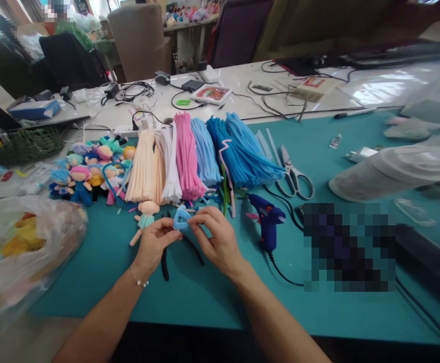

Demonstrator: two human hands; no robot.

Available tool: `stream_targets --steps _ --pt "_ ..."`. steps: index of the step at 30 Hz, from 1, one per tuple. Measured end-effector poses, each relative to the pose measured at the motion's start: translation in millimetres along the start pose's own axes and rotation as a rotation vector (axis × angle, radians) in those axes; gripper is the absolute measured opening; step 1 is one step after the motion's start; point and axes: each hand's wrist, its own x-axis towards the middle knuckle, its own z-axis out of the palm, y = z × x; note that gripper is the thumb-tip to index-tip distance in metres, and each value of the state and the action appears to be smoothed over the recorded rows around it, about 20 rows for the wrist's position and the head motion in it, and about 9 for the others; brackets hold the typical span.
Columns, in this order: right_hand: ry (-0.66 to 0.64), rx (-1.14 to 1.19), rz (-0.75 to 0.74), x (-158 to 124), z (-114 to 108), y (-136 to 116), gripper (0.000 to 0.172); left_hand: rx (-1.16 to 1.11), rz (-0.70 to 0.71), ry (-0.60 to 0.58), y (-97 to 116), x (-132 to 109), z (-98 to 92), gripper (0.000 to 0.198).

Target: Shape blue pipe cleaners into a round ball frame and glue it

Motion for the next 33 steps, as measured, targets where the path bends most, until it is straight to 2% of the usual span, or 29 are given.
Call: stream_targets --steps 6,12,16,21,25,33 --pt "-0.023 -0.074 -0.066 0.2 1.5 1.8 0.011 -0.015 -0.005 -0.014 -1.9 -0.6 -1.2 0.022" --pt "-0.045 -0.067 -0.054 -0.9 2.5 2.3 0.013 -0.022 -0.015 -0.004 -0.7 -0.1 -0.1 0.022" --pt "-0.03 0.06 0.046 -1.6 3.5 1.3 0.012 -0.023 -0.047 0.001 2.0 -1.8 3.0 0.023" --pt "0.065 0.258 0.242 -0.2 3.4 0.1 0.005 -0.09 -0.1 0.017 4.8 -3.5 5.2 0.025" --pt "0.051 0.367 0.379 0.4 2.4 -0.7 0.006 -0.107 -0.103 0.012 5.8 -3.7 5.2 0.025" --pt "-0.001 0.434 0.456 2.5 1.4 -2.3 0.013 -0.001 -0.001 -0.025 2.6 -5.6 7.0 0.022"
